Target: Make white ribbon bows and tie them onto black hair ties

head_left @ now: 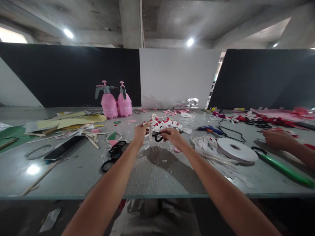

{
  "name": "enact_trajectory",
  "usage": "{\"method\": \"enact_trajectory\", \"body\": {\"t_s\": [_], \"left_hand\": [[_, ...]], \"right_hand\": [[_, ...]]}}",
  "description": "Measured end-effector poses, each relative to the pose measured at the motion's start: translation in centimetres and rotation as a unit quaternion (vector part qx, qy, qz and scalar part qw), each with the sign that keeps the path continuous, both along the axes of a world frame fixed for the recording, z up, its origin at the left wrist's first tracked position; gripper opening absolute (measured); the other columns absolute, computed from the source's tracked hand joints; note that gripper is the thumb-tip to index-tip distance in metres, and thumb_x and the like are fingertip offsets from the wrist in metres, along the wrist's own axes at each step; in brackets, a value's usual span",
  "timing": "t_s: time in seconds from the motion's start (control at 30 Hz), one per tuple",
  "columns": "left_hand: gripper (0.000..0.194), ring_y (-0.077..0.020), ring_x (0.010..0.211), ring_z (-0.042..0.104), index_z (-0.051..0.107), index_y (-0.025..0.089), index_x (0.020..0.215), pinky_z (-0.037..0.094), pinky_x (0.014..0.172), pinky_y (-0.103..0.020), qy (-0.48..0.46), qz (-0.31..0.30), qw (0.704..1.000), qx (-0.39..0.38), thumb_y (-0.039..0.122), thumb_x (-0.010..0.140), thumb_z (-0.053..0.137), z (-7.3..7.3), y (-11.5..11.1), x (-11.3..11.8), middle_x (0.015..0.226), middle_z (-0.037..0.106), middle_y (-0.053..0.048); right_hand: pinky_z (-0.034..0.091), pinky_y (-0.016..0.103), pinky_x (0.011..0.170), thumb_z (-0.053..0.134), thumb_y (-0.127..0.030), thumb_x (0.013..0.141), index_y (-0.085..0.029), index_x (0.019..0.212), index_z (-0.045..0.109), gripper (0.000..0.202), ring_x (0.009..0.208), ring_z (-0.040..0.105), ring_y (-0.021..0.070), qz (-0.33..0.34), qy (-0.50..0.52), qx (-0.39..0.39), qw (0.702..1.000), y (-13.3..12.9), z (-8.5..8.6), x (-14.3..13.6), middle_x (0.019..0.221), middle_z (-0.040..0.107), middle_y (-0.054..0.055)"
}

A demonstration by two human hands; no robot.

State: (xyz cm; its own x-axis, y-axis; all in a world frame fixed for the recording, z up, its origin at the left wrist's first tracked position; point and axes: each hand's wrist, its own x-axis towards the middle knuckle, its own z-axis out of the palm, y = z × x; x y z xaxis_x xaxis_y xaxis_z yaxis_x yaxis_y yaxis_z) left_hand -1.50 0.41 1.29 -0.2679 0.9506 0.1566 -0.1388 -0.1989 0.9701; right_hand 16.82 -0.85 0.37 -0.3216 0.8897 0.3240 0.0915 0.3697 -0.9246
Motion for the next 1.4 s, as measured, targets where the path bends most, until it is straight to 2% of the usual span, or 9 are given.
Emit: {"method": "enact_trajectory", "body": {"t_s": [0.23, 0.37, 0.47, 0.63, 0.83, 1.0, 1.1, 1.27, 1.4], "left_hand": [[0.044, -0.0115, 0.059, 0.057, 0.072, 0.015, 0.088, 0.040, 0.053, -0.021, 0.037, -0.058, 0.998, -0.001, 0.048, 0.060, 0.074, -0.7, 0.3, 1.1, 0.076, 0.068, -0.006], [0.045, -0.0118, 0.060, 0.057, 0.073, 0.014, 0.088, 0.041, 0.054, -0.021, 0.058, -0.062, 0.996, -0.002, 0.050, 0.060, 0.073, -1.0, 0.2, 1.6, 0.076, 0.069, -0.007], [0.048, -0.0105, 0.056, 0.055, 0.073, 0.013, 0.090, 0.041, 0.054, -0.021, 0.065, -0.064, 0.996, 0.003, 0.050, 0.059, 0.074, -1.3, 0.0, 1.9, 0.069, 0.067, -0.005], [0.048, -0.0082, 0.051, 0.049, 0.074, 0.013, 0.088, 0.037, 0.051, -0.021, 0.076, -0.048, 0.996, 0.020, 0.051, 0.059, 0.074, -1.6, -0.1, 2.1, 0.061, 0.062, -0.002], [0.047, -0.0087, 0.054, 0.050, 0.074, 0.013, 0.088, 0.038, 0.053, -0.020, 0.068, -0.050, 0.996, 0.033, 0.051, 0.059, 0.074, -1.2, -0.1, 1.9, 0.065, 0.064, -0.003], [0.047, -0.0092, 0.055, 0.053, 0.074, 0.014, 0.087, 0.039, 0.054, -0.021, 0.053, -0.056, 0.996, 0.036, 0.052, 0.059, 0.073, -1.4, -0.1, 1.8, 0.068, 0.066, -0.003], [0.046, -0.0093, 0.056, 0.053, 0.074, 0.015, 0.087, 0.039, 0.054, -0.021, 0.047, -0.056, 0.997, 0.039, 0.052, 0.059, 0.074, -1.5, 0.0, 1.8, 0.069, 0.066, -0.004], [0.048, -0.0095, 0.056, 0.053, 0.074, 0.014, 0.086, 0.039, 0.054, -0.021, 0.053, -0.049, 0.997, 0.027, 0.052, 0.058, 0.075, -1.4, 0.0, 1.8, 0.069, 0.066, -0.005], [0.050, -0.0088, 0.055, 0.051, 0.074, 0.013, 0.088, 0.038, 0.053, -0.021, 0.046, -0.042, 0.998, 0.020, 0.052, 0.057, 0.076, -1.2, -0.3, 1.9, 0.066, 0.064, -0.004]], "right_hand": [[0.039, 0.022, 0.049, 0.062, -0.042, 0.075, -0.016, 0.099, 0.069, 0.036, 0.050, 0.048, 0.0097, -0.097, -0.058, 0.104, 0.988, 0.5, 0.6, 1.0, 0.065, 0.063, 0.000], [0.044, 0.024, 0.061, 0.058, -0.034, 0.078, -0.015, 0.089, 0.069, 0.025, 0.063, 0.058, 0.0131, -0.142, -0.110, 0.196, 0.964, -0.1, 1.4, 1.5, 0.075, 0.067, 0.004], [0.045, 0.025, 0.069, 0.053, -0.028, 0.080, -0.017, 0.093, 0.070, 0.025, 0.073, 0.061, 0.0143, -0.137, -0.130, 0.236, 0.953, -0.1, 1.5, 1.6, 0.088, 0.070, 0.006], [0.046, 0.025, 0.069, 0.054, -0.028, 0.080, -0.015, 0.101, 0.068, 0.028, 0.071, 0.061, 0.0143, -0.121, -0.141, 0.205, 0.961, 0.3, 0.9, 1.4, 0.088, 0.071, 0.006], [0.047, 0.029, 0.077, 0.051, -0.023, 0.082, -0.019, 0.094, 0.071, 0.024, 0.085, 0.062, 0.0177, -0.129, -0.175, 0.254, 0.942, -0.1, 1.2, 1.5, 0.093, 0.071, 0.006], [0.049, 0.029, 0.077, 0.056, -0.022, 0.080, -0.017, 0.106, 0.067, 0.029, 0.086, 0.066, 0.0175, -0.114, -0.131, 0.205, 0.963, -0.1, 0.9, 1.3, 0.096, 0.072, 0.007], [0.050, 0.030, 0.078, 0.057, -0.020, 0.079, -0.019, 0.100, 0.069, 0.024, 0.084, 0.067, 0.0177, -0.110, -0.126, 0.192, 0.967, 0.1, 0.6, 1.2, 0.092, 0.073, 0.005], [0.049, 0.029, 0.076, 0.057, -0.019, 0.078, -0.019, 0.088, 0.073, 0.018, 0.083, 0.065, 0.0177, -0.109, -0.141, 0.231, 0.957, 0.4, 0.7, 1.4, 0.089, 0.071, 0.006], [0.047, 0.028, 0.074, 0.059, -0.025, 0.081, -0.020, 0.091, 0.074, 0.018, 0.081, 0.063, 0.0173, -0.126, -0.134, 0.261, 0.948, 0.4, 0.6, 1.4, 0.087, 0.069, 0.006]]}}
